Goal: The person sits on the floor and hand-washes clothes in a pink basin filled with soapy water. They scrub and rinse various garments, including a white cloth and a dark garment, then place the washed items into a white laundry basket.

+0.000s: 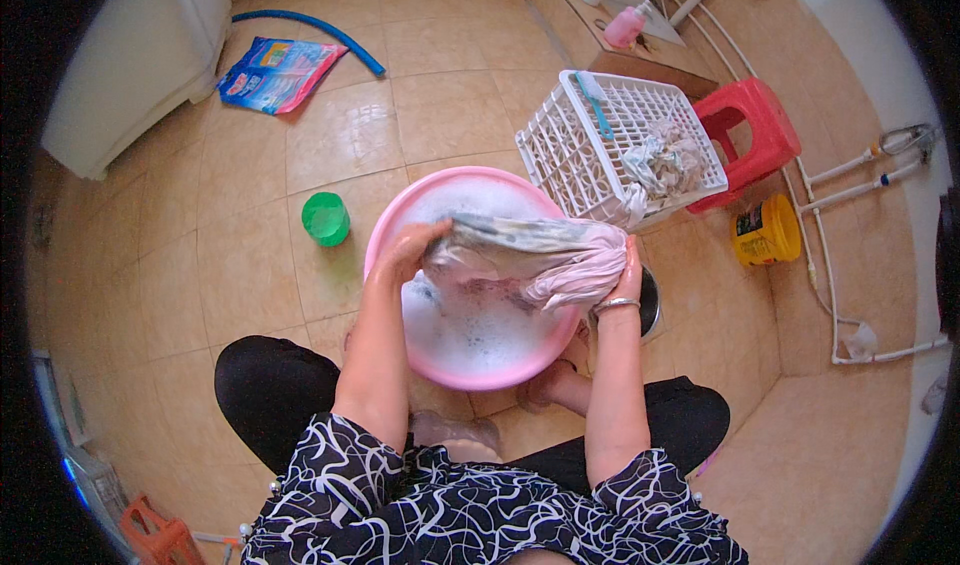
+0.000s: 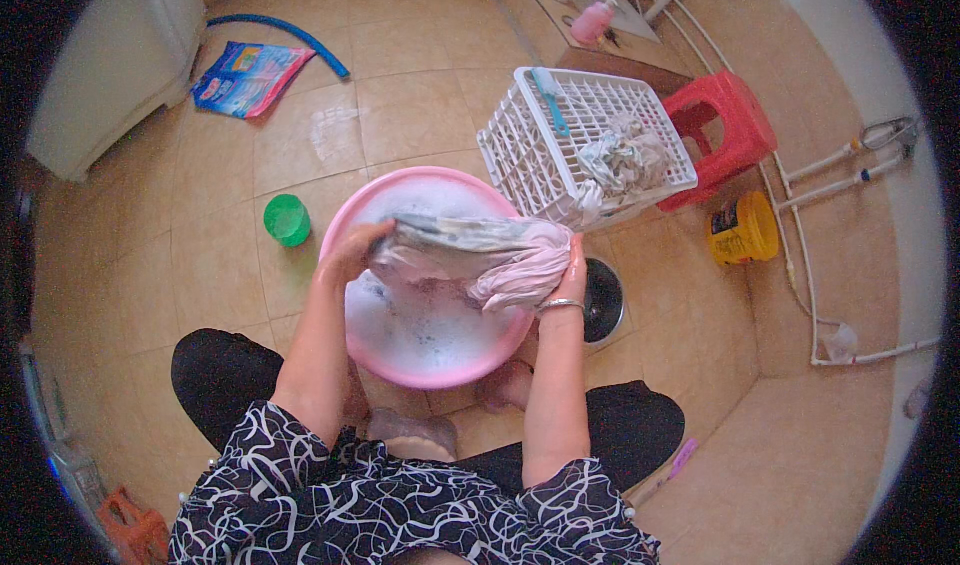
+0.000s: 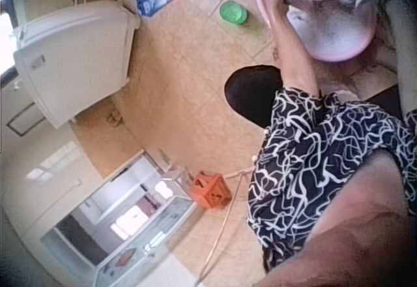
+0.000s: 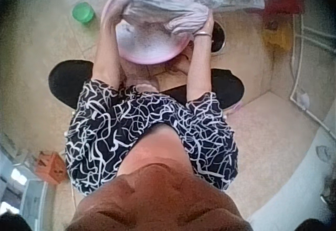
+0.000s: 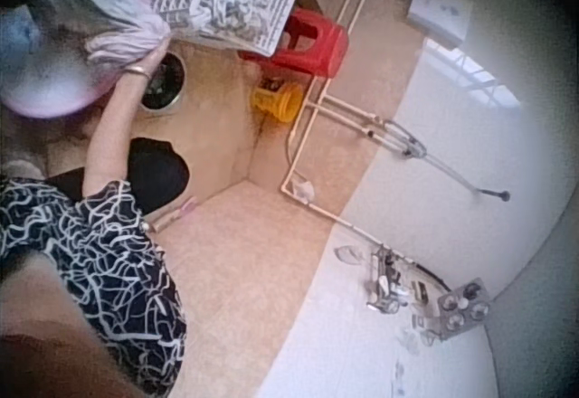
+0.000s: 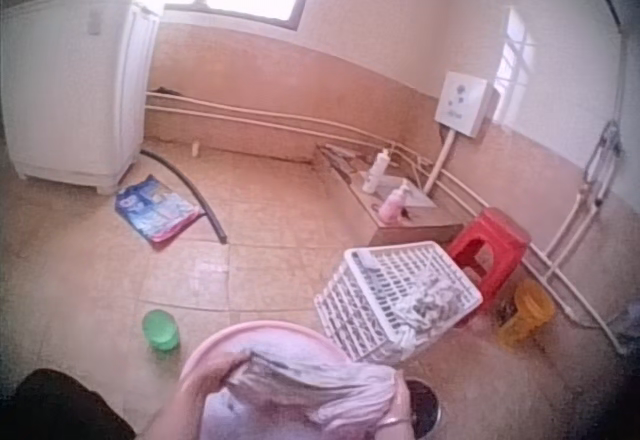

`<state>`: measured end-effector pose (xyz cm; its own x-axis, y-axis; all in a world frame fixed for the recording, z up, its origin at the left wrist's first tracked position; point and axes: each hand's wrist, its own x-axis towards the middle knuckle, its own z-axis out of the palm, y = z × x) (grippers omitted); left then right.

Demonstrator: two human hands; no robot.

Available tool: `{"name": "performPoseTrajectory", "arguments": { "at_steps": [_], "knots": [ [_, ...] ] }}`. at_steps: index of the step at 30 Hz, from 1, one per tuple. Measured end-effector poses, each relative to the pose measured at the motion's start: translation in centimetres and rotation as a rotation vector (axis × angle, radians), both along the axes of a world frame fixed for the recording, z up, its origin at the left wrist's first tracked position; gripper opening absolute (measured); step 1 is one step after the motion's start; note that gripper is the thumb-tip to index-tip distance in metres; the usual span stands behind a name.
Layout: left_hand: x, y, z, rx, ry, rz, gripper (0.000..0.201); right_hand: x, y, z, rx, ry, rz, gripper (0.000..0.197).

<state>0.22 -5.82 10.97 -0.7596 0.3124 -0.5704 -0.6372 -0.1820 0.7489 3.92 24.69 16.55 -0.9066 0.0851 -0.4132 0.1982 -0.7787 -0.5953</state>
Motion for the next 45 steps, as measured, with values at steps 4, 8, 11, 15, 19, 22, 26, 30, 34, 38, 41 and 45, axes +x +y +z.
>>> {"name": "performPoseTrajectory", "arguments": {
  "at_steps": [4, 8, 11, 15, 19, 22, 26, 30, 34, 38, 41, 45],
  "knots": [
    [-1.6, 0.0, 1.9, 0.381, 0.143, 0.261, 0.032, -0.4, -0.2, -4.8, 0.143, -0.233, 0.032, 0.05],
    [-2.1, 0.2, 0.1, 0.199, 0.338, 0.187, 0.034, -0.7, -0.5, -7.8, 1.16, -0.296, 0.123, 0.05],
    [-1.6, 0.2, -2.5, -0.445, 0.293, 0.221, 0.045, -0.9, -2.2, -8.0, 1.562, -0.267, 0.22, 0.044],
    [0.0, 0.8, -5.1, -0.768, 0.268, 0.059, 0.058, -0.4, -5.8, -7.6, 2.282, 0.005, 0.169, 0.03],
    [1.5, 2.4, -6.4, -0.977, 0.282, -0.108, 0.055, 1.9, -10.5, -10.4, 1.669, 0.106, 0.984, 0.035],
    [1.5, 3.1, -6.7, -0.943, 0.144, -0.242, 0.058, 4.0, -11.3, -13.6, 2.014, 0.005, 0.822, 0.031],
    [2.4, 4.0, -6.2, -0.703, -0.029, -0.274, 0.063, 2.1, -9.7, -15.8, 1.687, -0.146, 1.187, 0.026],
    [3.8, 5.8, -7.4, -0.33, -0.314, -0.067, 0.062, 1.1, -9.3, -12.9, 1.294, 0.246, 0.578, 0.029],
    [3.0, 6.8, -11.5, 0.225, -0.503, 0.178, 0.041, 2.8, -13.9, -8.5, 1.37, 0.376, 0.322, 0.029],
    [3.0, 8.6, -13.3, 0.373, -0.319, 0.404, 0.029, 2.6, -16.0, -6.7, 1.231, 0.43, 0.129, 0.026],
    [3.4, 9.9, -10.4, 0.475, -0.317, 0.493, 0.022, 0.9, -14.3, -6.9, 1.585, 0.185, 0.082, 0.031],
    [3.5, 10.1, -4.8, -0.236, 0.099, -0.008, 0.019, 0.7, -12.9, -8.1, 1.367, -0.097, 0.089, 0.046]
  ]
}}
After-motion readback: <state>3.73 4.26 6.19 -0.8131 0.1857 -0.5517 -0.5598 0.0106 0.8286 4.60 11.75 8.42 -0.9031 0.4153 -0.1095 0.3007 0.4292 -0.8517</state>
